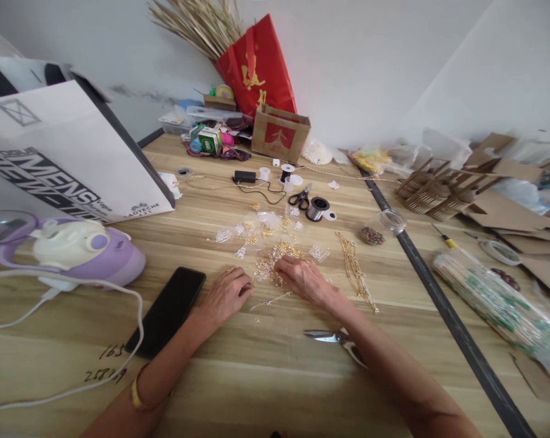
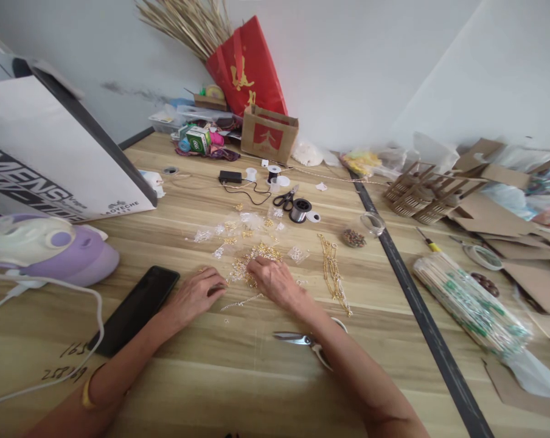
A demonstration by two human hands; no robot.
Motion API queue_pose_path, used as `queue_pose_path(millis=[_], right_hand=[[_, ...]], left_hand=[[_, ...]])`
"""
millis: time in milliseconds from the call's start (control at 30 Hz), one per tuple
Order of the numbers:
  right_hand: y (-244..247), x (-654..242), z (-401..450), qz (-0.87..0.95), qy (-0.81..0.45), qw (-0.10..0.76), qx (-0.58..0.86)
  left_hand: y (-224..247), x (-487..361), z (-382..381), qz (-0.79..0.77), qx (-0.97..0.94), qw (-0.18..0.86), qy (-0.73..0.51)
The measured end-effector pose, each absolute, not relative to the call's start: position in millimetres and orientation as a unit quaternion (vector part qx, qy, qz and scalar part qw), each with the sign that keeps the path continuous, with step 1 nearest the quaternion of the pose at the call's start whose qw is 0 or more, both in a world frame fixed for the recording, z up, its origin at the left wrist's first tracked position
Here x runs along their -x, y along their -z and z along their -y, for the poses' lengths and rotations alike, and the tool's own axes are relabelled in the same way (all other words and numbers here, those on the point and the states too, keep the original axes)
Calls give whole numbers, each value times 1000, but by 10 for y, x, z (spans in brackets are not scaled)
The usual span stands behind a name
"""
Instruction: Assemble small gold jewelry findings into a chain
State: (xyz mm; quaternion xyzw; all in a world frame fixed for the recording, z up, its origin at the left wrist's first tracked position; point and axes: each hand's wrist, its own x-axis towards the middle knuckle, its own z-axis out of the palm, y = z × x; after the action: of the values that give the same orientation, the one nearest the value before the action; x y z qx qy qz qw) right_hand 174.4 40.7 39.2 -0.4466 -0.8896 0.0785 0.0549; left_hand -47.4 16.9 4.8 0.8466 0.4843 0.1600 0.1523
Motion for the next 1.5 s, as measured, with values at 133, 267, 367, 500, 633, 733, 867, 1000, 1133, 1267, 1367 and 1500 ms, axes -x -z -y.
queue_pose_path(millis=[133, 267, 367, 500, 633, 733, 867, 1000, 1133, 1267, 1367, 1500], right_hand=[[-430, -1781, -424, 881, -79, 51, 463], [-491, -1753, -314, 884, -64, 38, 461], [-463, -1653, -92, 905, -52, 73, 415], [-315, -1494, 314, 935, -64, 122, 326], [-157, -1432, 617, 952, -66, 151, 258], [-49, -1443, 698, 950, -70, 179, 247], [61, -1460, 694, 949, -79, 190, 241], [70, -1465, 674, 949, -87, 191, 236], [49, -1469, 668, 946, -94, 198, 238], [47, -1473, 665, 946, -99, 199, 238], [38, -1477, 660, 947, -99, 195, 236], [28, -1479, 660, 946, -101, 197, 236]], left_hand=[[-52, 468, -163, -483, -846, 159, -159], [-87, 446, -145, -478, -845, 155, -184], [-171, 399, -96, -489, -834, 155, -203], [-331, 306, 17, -474, -842, 163, -200], [-434, 287, 177, -468, -866, 119, -130], [-412, 393, 315, -456, -878, 113, -96], [-234, 655, 473, -523, -838, 75, -134], [-23, 910, 573, -634, -754, -28, -173], [46, 1089, 626, -696, -692, -78, -177], [19, 1191, 632, -730, -661, -90, -149], [-2, 1204, 618, -764, -627, -96, -119], [-21, 1171, 592, -777, -613, -109, -93]])
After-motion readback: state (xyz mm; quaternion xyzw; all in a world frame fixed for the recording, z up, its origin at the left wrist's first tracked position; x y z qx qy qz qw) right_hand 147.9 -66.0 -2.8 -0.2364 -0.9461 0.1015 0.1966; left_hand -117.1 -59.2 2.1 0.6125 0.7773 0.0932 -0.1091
